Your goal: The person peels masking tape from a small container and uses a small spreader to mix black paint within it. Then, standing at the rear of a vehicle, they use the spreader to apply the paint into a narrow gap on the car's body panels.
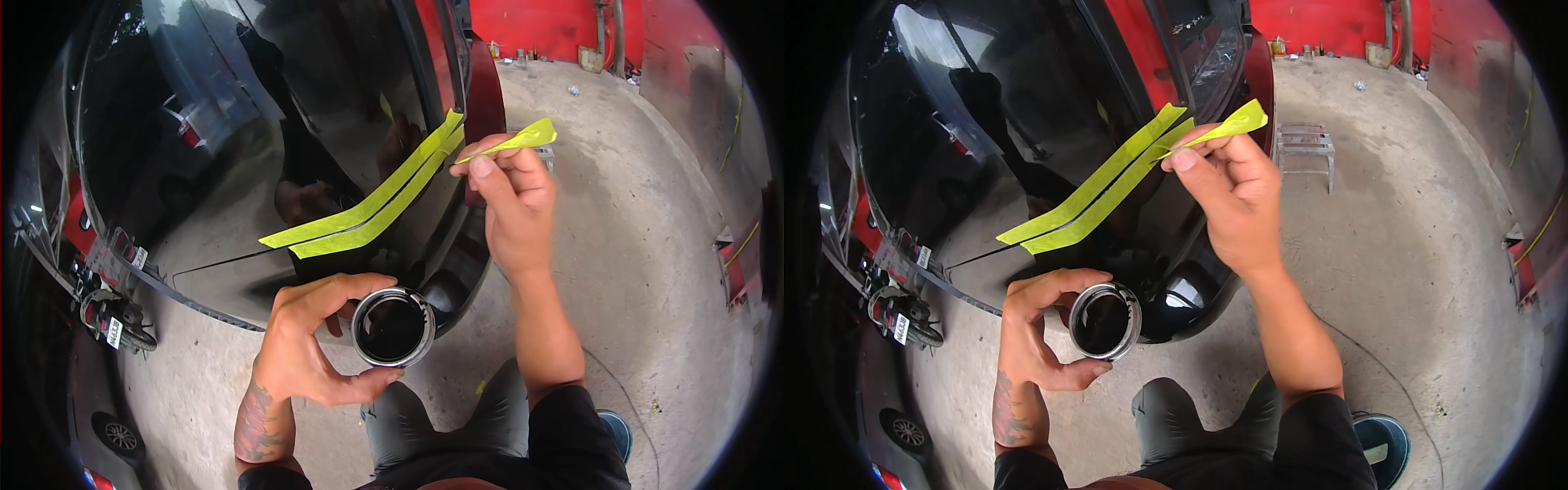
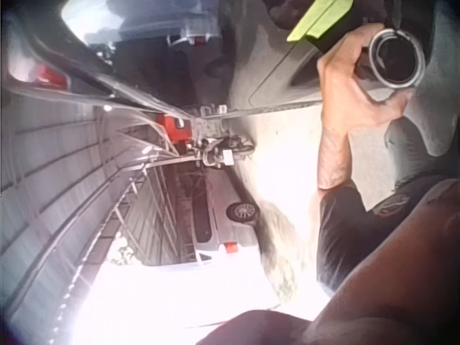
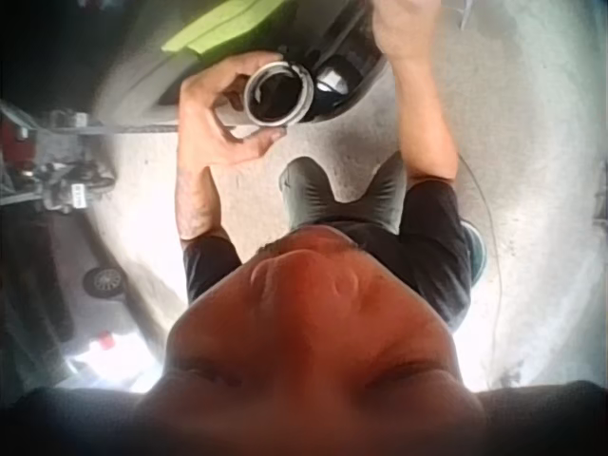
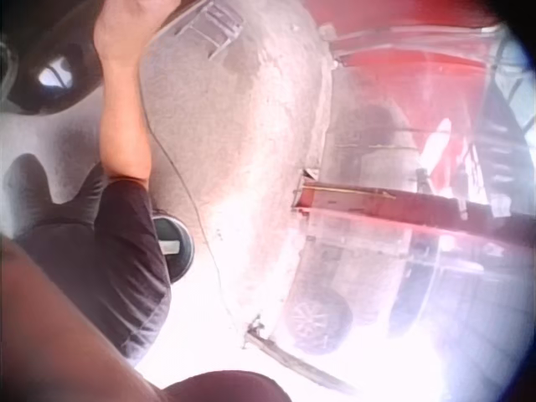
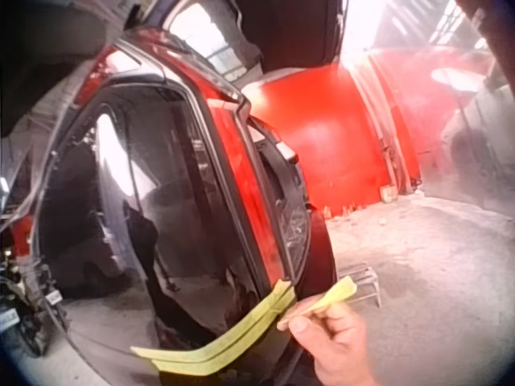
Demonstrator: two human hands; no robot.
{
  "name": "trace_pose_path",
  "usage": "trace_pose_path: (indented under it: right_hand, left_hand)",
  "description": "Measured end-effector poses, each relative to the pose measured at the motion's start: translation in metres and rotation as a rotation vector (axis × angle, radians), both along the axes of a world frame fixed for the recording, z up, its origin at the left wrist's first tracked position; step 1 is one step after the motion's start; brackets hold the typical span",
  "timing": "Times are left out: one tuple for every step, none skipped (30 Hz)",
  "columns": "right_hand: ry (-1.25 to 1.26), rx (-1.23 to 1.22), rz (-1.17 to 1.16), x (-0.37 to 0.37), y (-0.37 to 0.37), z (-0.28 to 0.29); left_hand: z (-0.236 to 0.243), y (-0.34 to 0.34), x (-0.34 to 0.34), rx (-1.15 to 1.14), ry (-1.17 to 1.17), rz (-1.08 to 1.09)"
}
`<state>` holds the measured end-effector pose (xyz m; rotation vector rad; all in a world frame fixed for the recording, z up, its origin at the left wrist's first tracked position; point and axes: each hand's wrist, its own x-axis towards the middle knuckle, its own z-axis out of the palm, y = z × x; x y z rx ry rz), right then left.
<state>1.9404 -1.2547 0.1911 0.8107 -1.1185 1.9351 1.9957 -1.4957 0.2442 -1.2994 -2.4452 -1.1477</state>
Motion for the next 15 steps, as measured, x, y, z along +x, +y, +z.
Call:
trace_pose_path:
  right_hand:
    - [-0.038,-0.025,0.000,0.000,-0.004,0.000]
    - [-0.025,-0.032,0.003,-0.002,-0.008,-0.001]
    - [-0.020,-0.033,0.002,-0.003,-0.010,-0.002]
    - [-0.019,-0.055,0.012,-0.004,-0.013,-0.002]
    - [-0.019,-0.077,0.023,-0.004,-0.015,-0.002]
    - [-0.013,-0.077,0.023,-0.005,-0.018,-0.001]
    - [-0.034,-0.082,-0.016,-0.006,-0.021,-0.001]
    - [-0.055,-0.087,-0.055,-0.006,-0.022,-0.001]
    - [-0.049,-0.088,-0.054,-0.006,-0.022,-0.001]
    - [-0.063,-0.061,-0.069,-0.006,-0.021,-0.001]
    - [-0.076,-0.034,-0.084,-0.006,-0.021,-0.001]
    - [-0.073,-0.037,-0.081,-0.007,-0.022,-0.002]
    - [-0.070,-0.029,-0.091,-0.008,-0.023,-0.003]
    - [-0.067,-0.022,-0.101,-0.009,-0.024,-0.004]
    - [-0.065,-0.024,-0.098,-0.009,-0.024,-0.004]
  left_hand:
    - [0.000,-0.001,-0.001,-0.001,0.006,-0.001]
    - [-0.001,-0.001,-0.001,0.004,0.008,0.001]
    - [-0.001,-0.001,-0.001,0.010,0.009,0.003]
    - [-0.002,-0.002,-0.001,0.010,0.014,0.003]
    - [-0.002,-0.002,-0.001,0.006,0.006,0.012]
    - [-0.002,-0.001,-0.001,0.002,-0.003,0.021]
    - [-0.002,-0.001,-0.001,0.002,0.003,0.021]
    - [-0.003,0.000,-0.001,0.015,-0.004,0.021]
    - [-0.002,0.000,-0.001,0.028,-0.011,0.021]
    - [-0.002,0.000,0.000,0.026,-0.005,0.023]
    - [-0.001,0.000,0.000,0.027,-0.018,0.025]
    - [-0.001,0.000,0.000,0.027,-0.032,0.029]
    - [-0.001,0.000,-0.001,0.024,-0.029,0.032]
    - [-0.002,-0.001,-0.001,0.027,-0.031,0.034]
    - [-0.001,0.000,-0.001,0.029,-0.032,0.035]
